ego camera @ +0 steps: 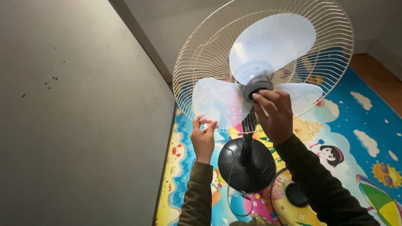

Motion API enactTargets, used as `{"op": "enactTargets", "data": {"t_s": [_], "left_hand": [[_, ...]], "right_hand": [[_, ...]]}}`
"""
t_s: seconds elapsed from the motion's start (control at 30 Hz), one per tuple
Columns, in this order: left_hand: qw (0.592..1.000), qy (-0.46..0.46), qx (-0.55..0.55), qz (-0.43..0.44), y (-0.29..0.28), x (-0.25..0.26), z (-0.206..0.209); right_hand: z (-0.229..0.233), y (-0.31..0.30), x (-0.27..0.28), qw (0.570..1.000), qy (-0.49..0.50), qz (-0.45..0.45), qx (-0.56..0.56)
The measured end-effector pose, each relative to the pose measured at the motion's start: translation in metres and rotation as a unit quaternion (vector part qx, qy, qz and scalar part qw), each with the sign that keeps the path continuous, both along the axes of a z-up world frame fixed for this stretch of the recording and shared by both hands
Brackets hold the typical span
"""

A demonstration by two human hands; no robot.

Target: The person reassembles a standing electric fan by attaching the rear wire cage, mounting the fan blade, securing it with the hub cap, and then attaching the front wire cage. The fan is fully reassembled by the end of the clip.

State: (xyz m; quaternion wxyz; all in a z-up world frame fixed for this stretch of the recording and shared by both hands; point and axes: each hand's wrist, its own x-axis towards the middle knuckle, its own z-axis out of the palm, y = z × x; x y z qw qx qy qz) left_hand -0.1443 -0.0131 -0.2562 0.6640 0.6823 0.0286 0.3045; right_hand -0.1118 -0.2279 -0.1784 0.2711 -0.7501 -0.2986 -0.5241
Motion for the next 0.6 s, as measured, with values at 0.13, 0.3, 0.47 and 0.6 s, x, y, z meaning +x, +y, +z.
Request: {"op": "enactTargets", "data": {"t_s": [0.13, 0.3, 0.47, 0.6], "left_hand": [[1.0, 0.003, -0.001, 0.008, -0.002, -0.001, 0.002], [1.0, 0.007, -0.006, 0.01, 0.0, 0.002, 0.003], [1.0, 0.014, -0.01, 0.011, -0.003, 0.0, 0.001], [1.0, 0.007, -0.002, 0.007, -0.004, -0.003, 0.0]], "right_hand": [[0.002, -0.001, 0.0, 0.999, -0.008, 0.037, -0.016], [0.001, 0.002, 0.008, 0.997, -0.003, 0.076, -0.002], [-0.008, 0.0, 0.007, 0.998, 0.028, 0.01, 0.052], [-0.009, -0.004, 0.008, 0.998, 0.034, 0.004, 0.052]]}}
